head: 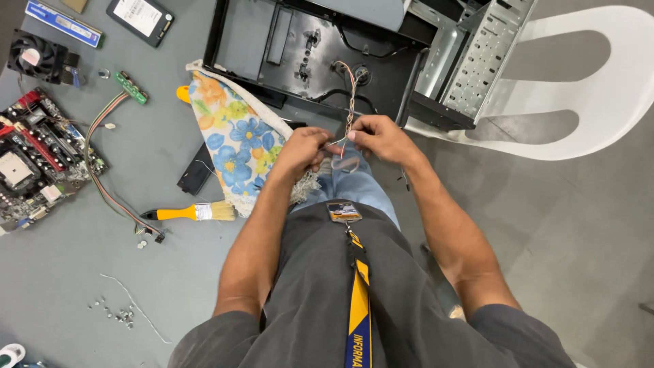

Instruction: Untangling and organizing the internal front-panel wires of a computer chassis.

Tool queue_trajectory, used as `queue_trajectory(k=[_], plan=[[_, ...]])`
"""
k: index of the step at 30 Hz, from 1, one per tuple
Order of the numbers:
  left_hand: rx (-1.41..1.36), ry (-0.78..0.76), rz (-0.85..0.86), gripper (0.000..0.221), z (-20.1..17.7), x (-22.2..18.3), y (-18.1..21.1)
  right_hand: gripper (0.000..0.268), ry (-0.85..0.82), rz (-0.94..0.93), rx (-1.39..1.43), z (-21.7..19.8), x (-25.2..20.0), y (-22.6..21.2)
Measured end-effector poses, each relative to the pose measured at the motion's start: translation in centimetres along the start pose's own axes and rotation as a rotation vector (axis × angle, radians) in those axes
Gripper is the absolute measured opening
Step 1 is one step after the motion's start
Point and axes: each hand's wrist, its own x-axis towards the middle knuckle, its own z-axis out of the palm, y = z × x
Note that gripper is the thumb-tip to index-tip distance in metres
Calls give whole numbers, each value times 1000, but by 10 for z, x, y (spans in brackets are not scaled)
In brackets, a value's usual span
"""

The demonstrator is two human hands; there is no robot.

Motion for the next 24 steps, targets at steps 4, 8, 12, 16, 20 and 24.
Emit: queue_trajectory(k=[4, 8, 12, 16, 20, 24], plan=[[13, -195, -80, 34, -2, -18, 17, 13, 17, -105, -71, 2, 2, 10], [-85, -282, -72, 37, 2, -11, 14, 11, 93, -207, -130, 7, 1, 9], [35, -161, -20, 18, 4, 22, -18, 14, 91, -176, -200, 11, 1, 13], [285, -69, 104, 19, 5, 29, -23, 13, 48, -104, -90, 13, 7, 24], [254, -74, 104, 15, 10, 12, -9, 13, 25, -83, 31, 13, 1, -4], [-42, -189, -79, 22, 20, -30, 30, 12, 0, -116, 78, 14, -6, -28]])
